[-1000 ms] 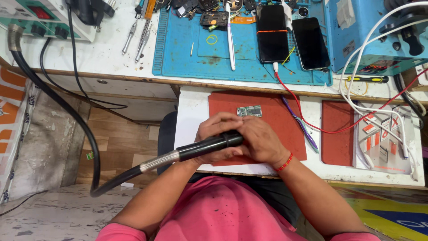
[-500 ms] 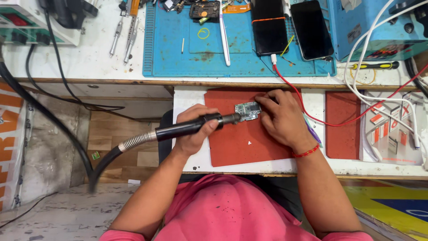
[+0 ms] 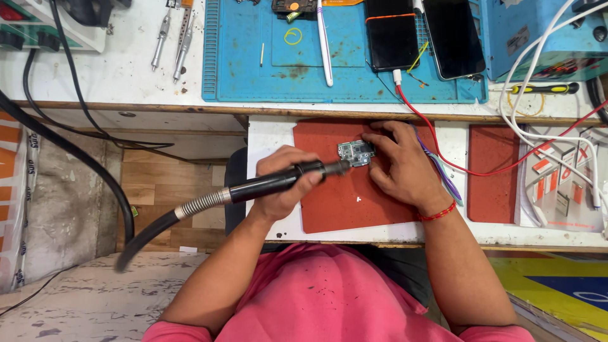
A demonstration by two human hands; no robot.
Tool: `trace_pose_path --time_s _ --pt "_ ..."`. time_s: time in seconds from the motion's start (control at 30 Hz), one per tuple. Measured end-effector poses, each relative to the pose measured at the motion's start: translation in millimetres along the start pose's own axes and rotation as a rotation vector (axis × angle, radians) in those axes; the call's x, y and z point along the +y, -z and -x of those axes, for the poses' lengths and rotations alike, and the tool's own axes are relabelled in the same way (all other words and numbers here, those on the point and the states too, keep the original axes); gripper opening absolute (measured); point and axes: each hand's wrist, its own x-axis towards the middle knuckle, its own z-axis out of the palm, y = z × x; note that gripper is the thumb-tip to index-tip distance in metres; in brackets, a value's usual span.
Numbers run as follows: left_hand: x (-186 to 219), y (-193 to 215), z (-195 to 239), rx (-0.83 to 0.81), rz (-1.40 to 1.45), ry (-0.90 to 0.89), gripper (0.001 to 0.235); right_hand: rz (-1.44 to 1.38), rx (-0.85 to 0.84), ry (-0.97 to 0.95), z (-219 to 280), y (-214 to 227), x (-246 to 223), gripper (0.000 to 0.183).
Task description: The person uses a hot air gun to heat a small circuit board placed on a red mat. They hold the board steady with one hand while directing the hot air with the other. After heating, the person uses a toothbrush to scrub the surface of the board.
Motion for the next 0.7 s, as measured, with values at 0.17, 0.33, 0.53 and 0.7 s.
trace_pose_path --time_s 0.17,0.33,0.53,0.7 --pt "1.0 2.2 -1.1 -0.072 -0.012 0.041 0.034 -0.005 -0.009 -0.004 -1.7 -0.2 1.4 0.051" --pt "-2.1 0.2 -0.6 0.029 -0.034 0.041 0.039 0.007 -0.013 -0.013 -2.3 -0.7 1.1 0.052" --pt "-1.8 -2.5 3.0 0.092 0.008 0.070 0.035 0.009 -0.013 -0.008 -2.2 0.5 0.4 0.052" --pt "-1.8 -3.4 -0.5 -0.012 -0.070 -0.024 0.036 -0.003 -0.012 -0.014 -2.9 2.4 -4.3 0.048"
